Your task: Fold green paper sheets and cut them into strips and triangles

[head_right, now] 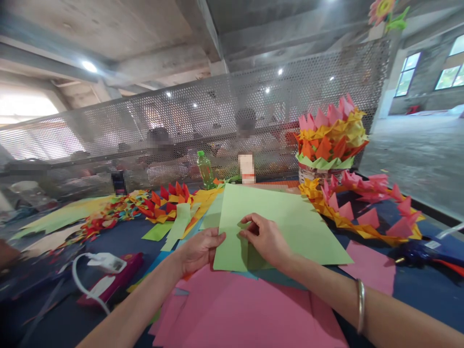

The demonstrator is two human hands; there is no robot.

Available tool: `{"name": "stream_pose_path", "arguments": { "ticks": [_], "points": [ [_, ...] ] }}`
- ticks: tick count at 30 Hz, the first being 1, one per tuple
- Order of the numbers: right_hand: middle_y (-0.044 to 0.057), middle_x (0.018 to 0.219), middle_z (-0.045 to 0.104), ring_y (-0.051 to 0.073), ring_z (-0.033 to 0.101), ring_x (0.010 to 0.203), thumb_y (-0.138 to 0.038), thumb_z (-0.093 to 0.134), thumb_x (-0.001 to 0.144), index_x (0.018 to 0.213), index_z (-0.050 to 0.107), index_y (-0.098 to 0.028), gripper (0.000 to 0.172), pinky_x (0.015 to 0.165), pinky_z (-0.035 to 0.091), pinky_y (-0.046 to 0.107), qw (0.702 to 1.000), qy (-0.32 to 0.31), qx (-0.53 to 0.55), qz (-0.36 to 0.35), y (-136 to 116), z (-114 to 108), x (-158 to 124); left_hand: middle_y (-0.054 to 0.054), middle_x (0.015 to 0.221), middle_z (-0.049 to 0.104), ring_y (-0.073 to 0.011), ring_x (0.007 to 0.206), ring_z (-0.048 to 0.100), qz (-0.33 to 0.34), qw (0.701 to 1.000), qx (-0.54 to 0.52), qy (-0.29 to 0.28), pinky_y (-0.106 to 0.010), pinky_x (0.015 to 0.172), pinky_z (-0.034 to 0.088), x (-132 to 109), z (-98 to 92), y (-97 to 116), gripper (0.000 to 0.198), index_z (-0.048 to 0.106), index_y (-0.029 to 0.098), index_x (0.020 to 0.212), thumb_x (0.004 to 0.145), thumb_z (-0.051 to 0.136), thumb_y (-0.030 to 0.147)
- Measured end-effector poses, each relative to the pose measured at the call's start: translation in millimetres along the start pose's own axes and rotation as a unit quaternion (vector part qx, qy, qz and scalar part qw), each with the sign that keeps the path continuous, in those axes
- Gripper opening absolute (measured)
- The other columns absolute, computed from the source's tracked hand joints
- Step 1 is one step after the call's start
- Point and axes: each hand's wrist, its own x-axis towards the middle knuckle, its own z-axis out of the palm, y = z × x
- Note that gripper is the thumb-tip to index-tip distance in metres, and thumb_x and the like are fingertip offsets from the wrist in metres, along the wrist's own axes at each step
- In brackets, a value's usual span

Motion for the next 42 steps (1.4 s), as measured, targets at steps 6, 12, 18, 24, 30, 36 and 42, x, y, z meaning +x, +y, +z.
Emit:
{"name": "stream_pose_path", "arguments": {
  "ticks": [6,12,18,24,30,36,42],
  "points": [
    [-0.005,0.064,0.059,0.013,0.054,0.06,-0.027,0.064,0.08,0.094,0.062,-0.021,0.015,0.056,0.038,0.025,1.0,-0.003,0.004,-0.004,2.0,0.7,-0.5,-0.01,0.09,0.073,-0.0229,0.086,0.069,0.004,1.0,0.001,-0.003,-0.03,0.076,0.052,0.5,-0.1,-0.8,0.038,0.068,0.013,0.096,0.067,0.08,0.034],
    [-0.005,0.065,0.061,0.013,0.054,0.06,-0.027,0.065,0.08,0.095,0.063,-0.022,0.016,0.057,0.039,0.025,1.0,0.004,0.0,-0.001,5.8,1.4,0.6,-0.01,0.089,0.073,-0.0214,0.081,0.069,0.002,1.0,0.005,0.006,-0.03,0.074,0.052,-0.9,1.0,0.2,0.043,0.067,0.011,0.098,0.065,0.082,0.034],
    [-0.005,0.066,0.062,0.013,0.055,0.061,-0.027,0.065,0.08,0.095,0.062,-0.023,0.016,0.057,0.04,0.025,1.0,0.003,0.0,-0.004,4.6,0.4,0.2,-0.01,0.088,0.074,-0.0228,0.082,0.07,-0.003,1.0,0.008,0.014,-0.03,0.072,0.052,-2.6,5.1,3.0,0.045,0.067,0.011,0.095,0.062,0.084,0.035],
    [-0.005,0.066,0.062,0.013,0.055,0.062,-0.025,0.065,0.079,0.096,0.062,-0.022,0.017,0.059,0.04,0.025,1.0,0.006,-0.002,-0.011,5.4,0.5,1.3,-0.01,0.089,0.074,-0.0253,0.091,0.069,-0.004,1.0,0.009,0.011,-0.03,0.075,0.052,-3.0,6.3,1.8,0.043,0.067,0.012,0.095,0.06,0.085,0.032],
    [-0.005,0.068,0.063,0.013,0.057,0.064,-0.023,0.066,0.079,0.097,0.062,-0.023,0.018,0.061,0.042,0.025,1.0,0.001,0.002,-0.02,8.9,0.4,1.3,-0.012,0.091,0.074,-0.0259,0.092,0.069,-0.005,1.0,0.01,0.013,-0.032,0.079,0.052,-3.1,6.4,3.0,0.042,0.067,0.01,0.096,0.062,0.084,0.03],
    [-0.005,0.068,0.064,0.013,0.057,0.064,-0.023,0.066,0.079,0.097,0.062,-0.023,0.019,0.062,0.042,0.025,1.0,0.002,0.004,-0.024,10.2,0.0,2.4,-0.011,0.09,0.074,-0.0229,0.084,0.07,-0.012,0.999,0.019,0.024,-0.033,0.08,0.051,-3.6,7.0,3.6,0.038,0.068,0.011,0.097,0.066,0.081,0.027],
    [-0.005,0.069,0.064,0.013,0.057,0.064,-0.024,0.066,0.079,0.098,0.061,-0.023,0.019,0.061,0.042,0.025,0.999,0.0,0.007,-0.032,13.4,0.3,3.6,-0.01,0.09,0.074,-0.0223,0.081,0.07,-0.016,0.999,0.021,0.02,-0.031,0.076,0.052,-3.5,7.8,3.1,0.04,0.068,0.011,0.099,0.065,0.082,0.027]
  ]
}}
